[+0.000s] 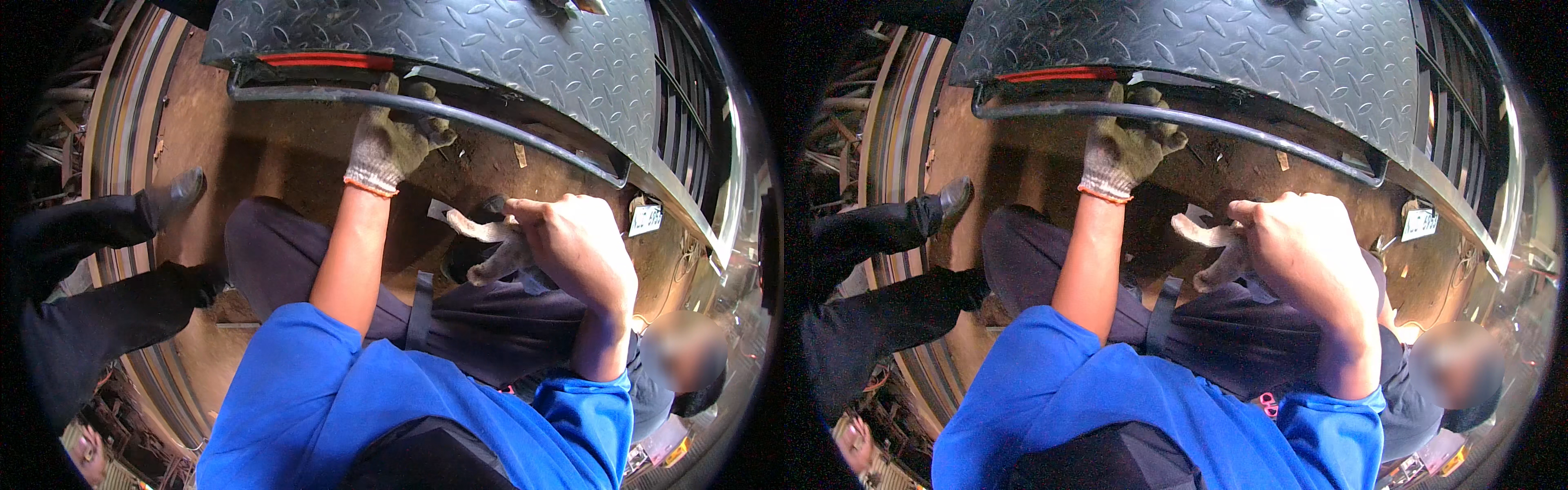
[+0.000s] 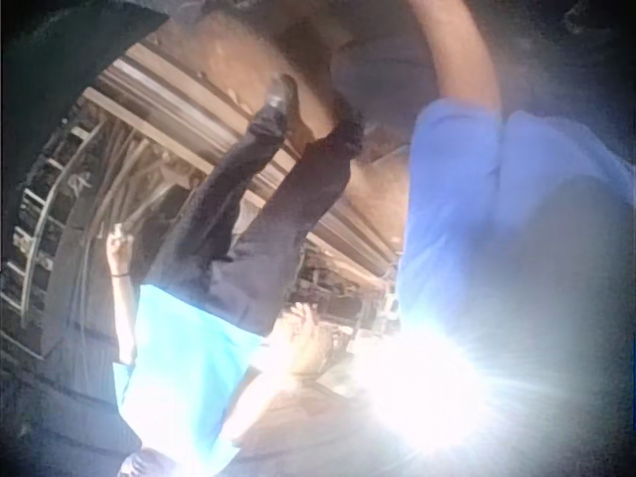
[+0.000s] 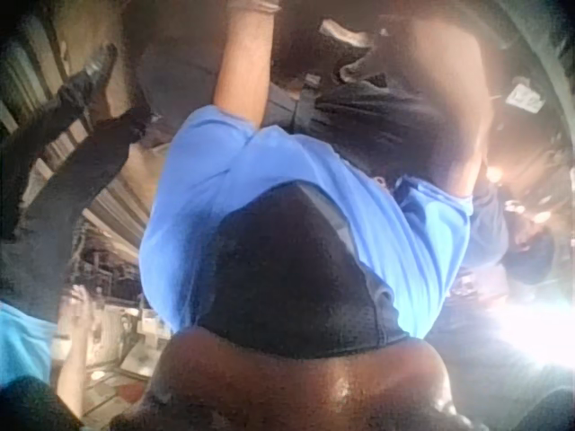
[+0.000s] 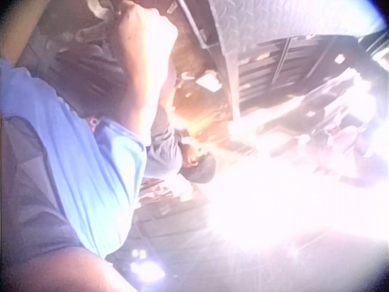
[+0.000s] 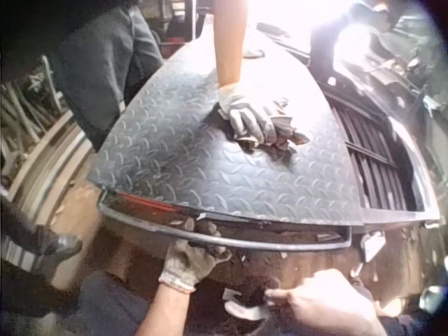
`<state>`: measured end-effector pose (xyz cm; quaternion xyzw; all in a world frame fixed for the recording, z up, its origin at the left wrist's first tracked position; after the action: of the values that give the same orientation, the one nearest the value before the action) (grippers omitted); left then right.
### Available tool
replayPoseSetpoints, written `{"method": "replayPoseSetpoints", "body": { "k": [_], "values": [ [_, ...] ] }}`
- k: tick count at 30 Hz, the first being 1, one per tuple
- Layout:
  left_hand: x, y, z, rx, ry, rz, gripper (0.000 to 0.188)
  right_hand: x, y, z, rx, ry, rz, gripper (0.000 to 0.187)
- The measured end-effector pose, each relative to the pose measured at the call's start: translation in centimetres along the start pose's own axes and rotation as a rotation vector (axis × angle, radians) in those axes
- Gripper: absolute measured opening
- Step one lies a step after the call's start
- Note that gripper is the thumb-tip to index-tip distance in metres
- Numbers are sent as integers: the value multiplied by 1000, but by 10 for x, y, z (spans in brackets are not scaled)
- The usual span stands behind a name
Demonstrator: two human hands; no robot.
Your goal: The person sits on the floor and wipes the underside and edges of a large diamond-plate metal structure with a cloth. They focus on cleaning the seams and corners along the bottom edge while another person works on the top surface.
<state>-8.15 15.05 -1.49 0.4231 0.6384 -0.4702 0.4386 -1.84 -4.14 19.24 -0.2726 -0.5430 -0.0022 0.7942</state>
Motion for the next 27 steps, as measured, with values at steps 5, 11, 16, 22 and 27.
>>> {"method": "replayPoseSetpoints", "body": {
  "k": [5,11,16,22,27],
  "values": [
    [-11,9,-4,12,-51,156,48,4,1,6,-62,12,21,21],
    [-11,20,8,-91,-81,172,32,2,-2,1,-78,14,64,22],
    [-36,21,20,-213,-105,189,33,4,-5,1,-76,23,81,22],
    [-30,24,32,-304,-154,249,31,4,-6,-1,-46,12,90,22],
    [-11,23,68,-245,-208,34,39,4,-8,2,-4,10,82,19]
  ]
}}
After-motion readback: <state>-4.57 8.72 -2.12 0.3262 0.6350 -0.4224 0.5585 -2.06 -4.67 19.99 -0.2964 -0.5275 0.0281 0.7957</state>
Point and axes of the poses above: each hand's wrist, its own y-axis towards the middle knuckle, its own x-axis out of the back of the hand, z = x × y, the point moved 3 cm from there along y, towards the middle knuckle, and after that the axes turned 8 degrees about y, right-handed, at the moved point
